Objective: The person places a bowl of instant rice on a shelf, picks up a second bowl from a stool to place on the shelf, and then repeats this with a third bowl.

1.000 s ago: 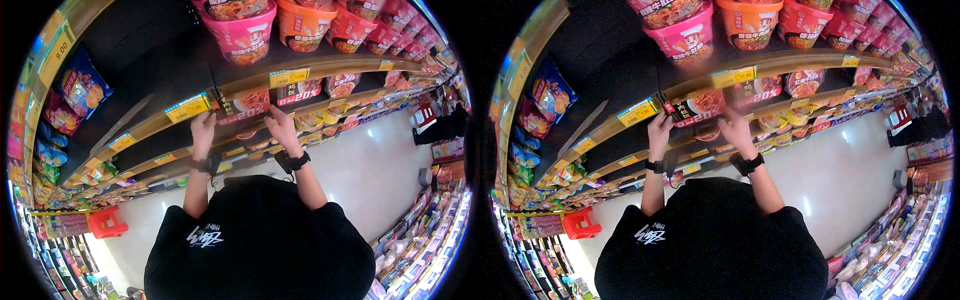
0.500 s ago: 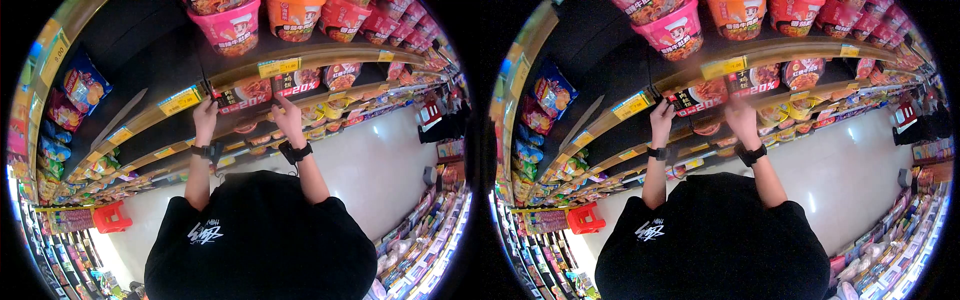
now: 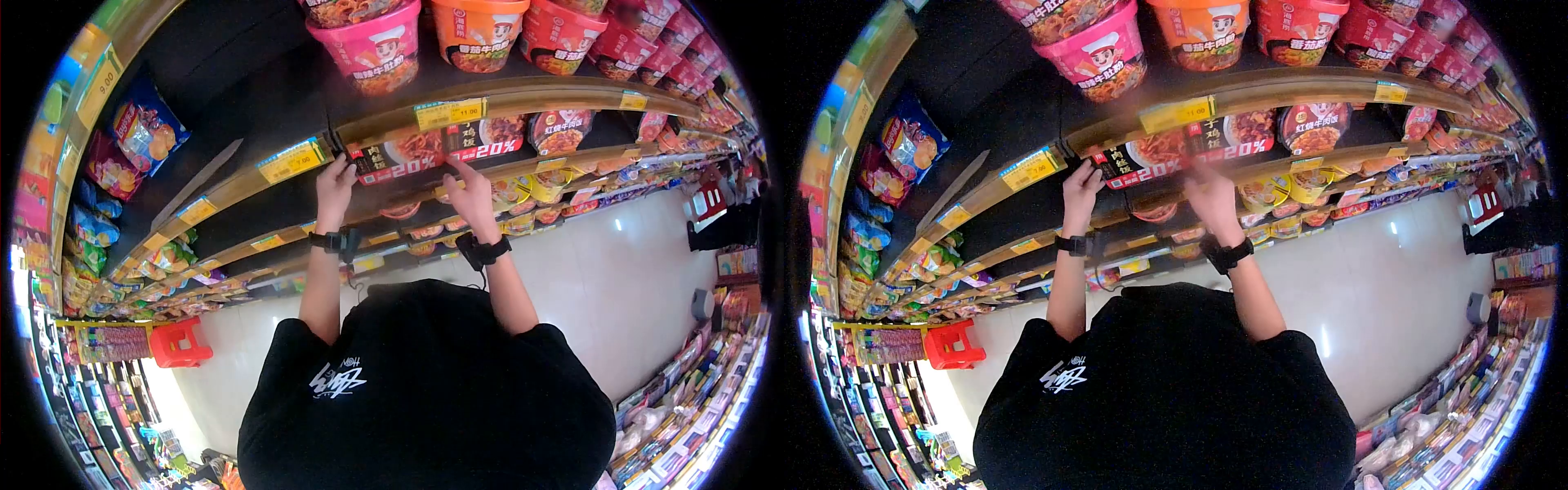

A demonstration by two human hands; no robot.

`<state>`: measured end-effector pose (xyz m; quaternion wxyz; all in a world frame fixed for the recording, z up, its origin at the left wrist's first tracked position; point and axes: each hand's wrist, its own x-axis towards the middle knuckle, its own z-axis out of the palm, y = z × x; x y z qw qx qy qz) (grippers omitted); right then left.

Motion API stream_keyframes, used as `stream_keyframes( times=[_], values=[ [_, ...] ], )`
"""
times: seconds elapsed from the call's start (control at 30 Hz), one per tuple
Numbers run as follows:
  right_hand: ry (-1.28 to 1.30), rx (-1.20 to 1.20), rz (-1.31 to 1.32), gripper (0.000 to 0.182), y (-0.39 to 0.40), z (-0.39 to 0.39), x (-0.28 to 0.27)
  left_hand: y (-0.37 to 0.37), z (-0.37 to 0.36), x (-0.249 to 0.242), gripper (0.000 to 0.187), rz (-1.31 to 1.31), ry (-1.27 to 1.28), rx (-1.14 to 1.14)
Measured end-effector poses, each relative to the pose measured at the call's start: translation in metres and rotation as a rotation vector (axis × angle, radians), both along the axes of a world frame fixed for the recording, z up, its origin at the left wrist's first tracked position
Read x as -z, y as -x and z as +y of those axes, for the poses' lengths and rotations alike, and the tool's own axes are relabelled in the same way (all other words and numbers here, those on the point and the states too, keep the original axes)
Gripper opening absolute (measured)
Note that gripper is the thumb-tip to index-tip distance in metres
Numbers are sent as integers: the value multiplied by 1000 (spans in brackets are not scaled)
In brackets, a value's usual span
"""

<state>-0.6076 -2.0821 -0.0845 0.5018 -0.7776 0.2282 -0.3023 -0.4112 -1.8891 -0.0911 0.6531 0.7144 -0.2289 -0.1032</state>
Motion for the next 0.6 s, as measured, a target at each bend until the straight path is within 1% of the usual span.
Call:
stream_keyframes(
  times=[0.07, 0.2, 0.4, 0.5, 0.6],
  values=[
    [-6, -12, -20, 40, -2, -4, 8, -1, 0, 2, 41, 12, 4, -20],
    [-14, -15, -24, 39, -3, -8, 12, 11, -4, -16, 41, 48, -7, -68],
    [-6, -29, -19, 39, 0, -12, 12, 7, -4, -7, 40, 36, 10, -122],
    [19, -34, -12, 40, 1, -13, 14, 3, -1, -2, 46, -69, -172, -113],
    [6, -35, -8, 40, 2, -11, 9, 2, 1, 7, 45, -166, -225, -120]
  ],
)
